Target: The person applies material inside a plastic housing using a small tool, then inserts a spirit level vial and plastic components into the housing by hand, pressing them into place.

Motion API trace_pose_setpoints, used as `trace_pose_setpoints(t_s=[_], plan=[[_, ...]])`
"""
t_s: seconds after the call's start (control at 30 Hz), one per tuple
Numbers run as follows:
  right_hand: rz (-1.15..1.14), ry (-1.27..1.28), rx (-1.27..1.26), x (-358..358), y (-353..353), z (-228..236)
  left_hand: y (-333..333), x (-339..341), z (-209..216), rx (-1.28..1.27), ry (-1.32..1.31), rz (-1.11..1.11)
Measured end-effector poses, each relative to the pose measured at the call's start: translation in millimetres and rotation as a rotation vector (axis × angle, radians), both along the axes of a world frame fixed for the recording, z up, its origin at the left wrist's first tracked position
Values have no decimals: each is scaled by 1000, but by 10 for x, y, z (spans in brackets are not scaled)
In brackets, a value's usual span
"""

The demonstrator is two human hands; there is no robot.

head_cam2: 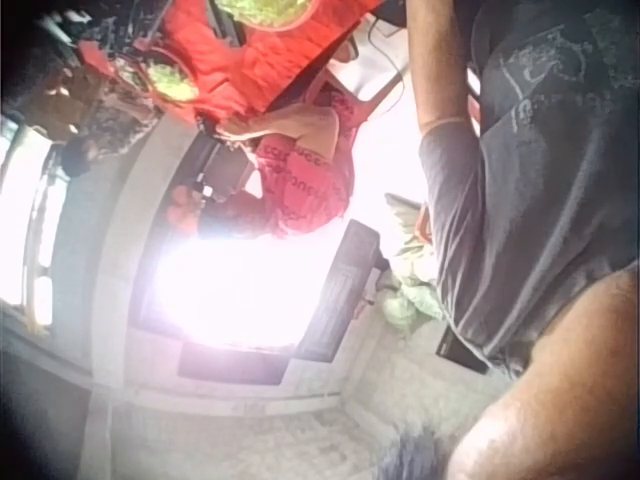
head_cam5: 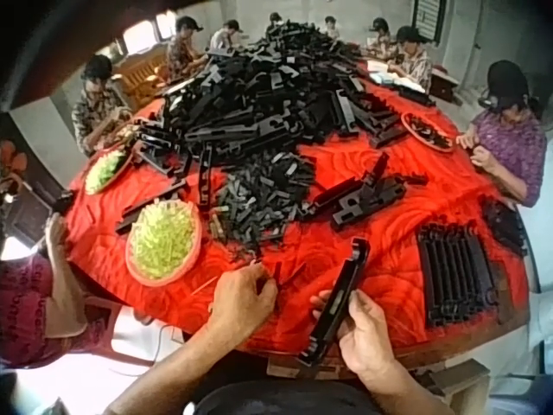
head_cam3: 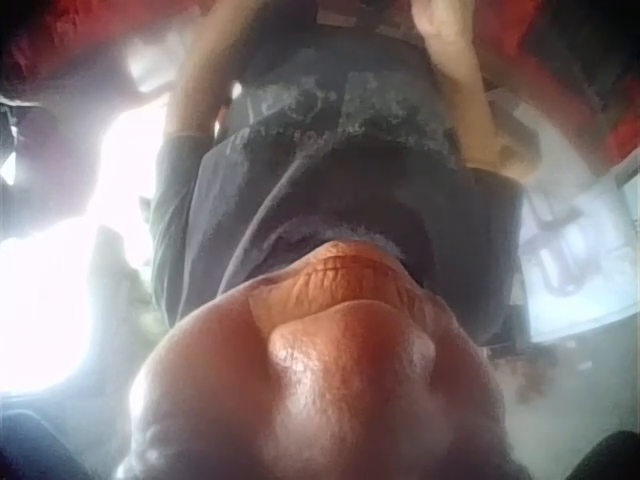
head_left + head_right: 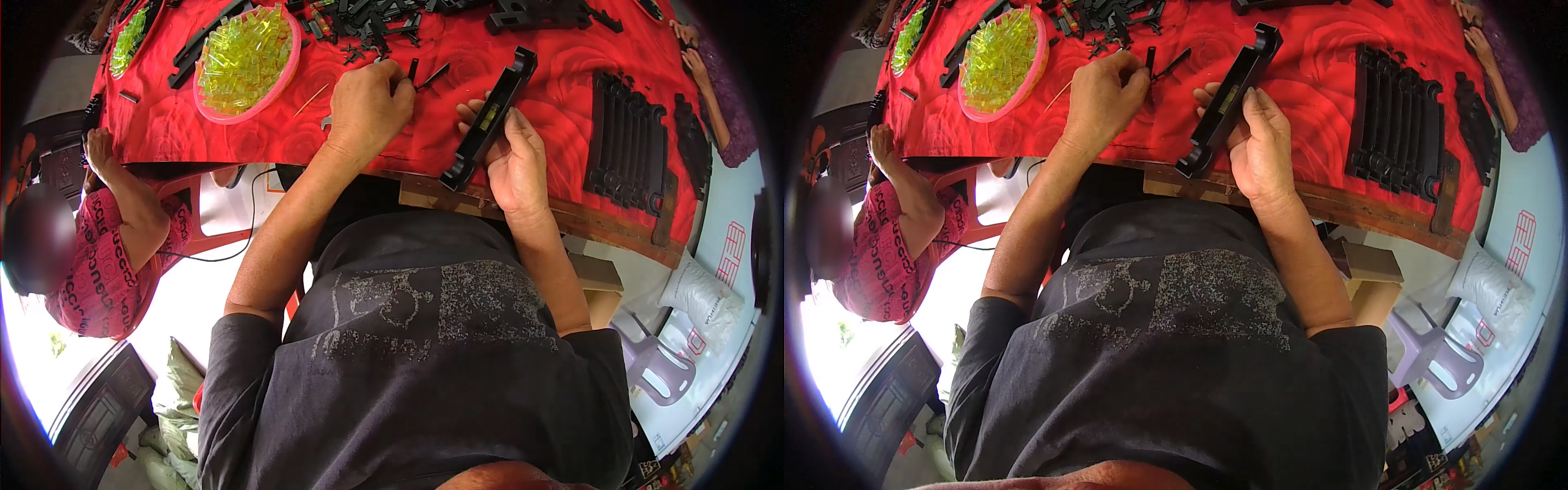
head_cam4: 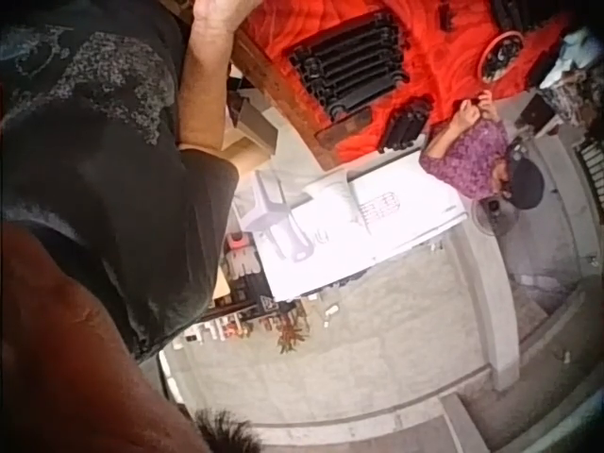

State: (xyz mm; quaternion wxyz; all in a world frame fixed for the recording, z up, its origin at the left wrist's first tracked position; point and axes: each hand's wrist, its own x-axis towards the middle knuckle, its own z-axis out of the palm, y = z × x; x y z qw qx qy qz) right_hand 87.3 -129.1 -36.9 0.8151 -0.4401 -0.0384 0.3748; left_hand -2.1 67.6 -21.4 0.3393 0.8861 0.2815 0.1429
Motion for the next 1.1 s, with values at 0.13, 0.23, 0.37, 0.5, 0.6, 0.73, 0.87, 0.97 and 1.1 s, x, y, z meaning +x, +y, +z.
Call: trace_pose_setpoints(t_s=[0.13,0.23,0.37,0.5,0.6,0.73,0.87,0.97,1.1], plan=[[1,4,12,-6,6,6,24,19,-87,-71,-117,77],[0,17,14,-6,5,6,54,33,-150,-148,-242,111],[0,13,21,-2,1,4,37,32,-85,-422,-307,125],[6,20,29,2,-1,6,64,21,-137,-536,-407,91],[-20,36,47,-30,0,26,60,1,-143,-539,-463,56],[-10,-62,3,-65,3,22,45,-26,-82,-495,-492,21],[-51,-350,-161,-154,31,43,22,-102,56,-602,-473,-57],[-64,-724,-421,-101,5,51,20,-160,136,-655,-396,-182],[-132,-1110,-715,-20,0,-2,17,-216,240,-664,-297,-340]])
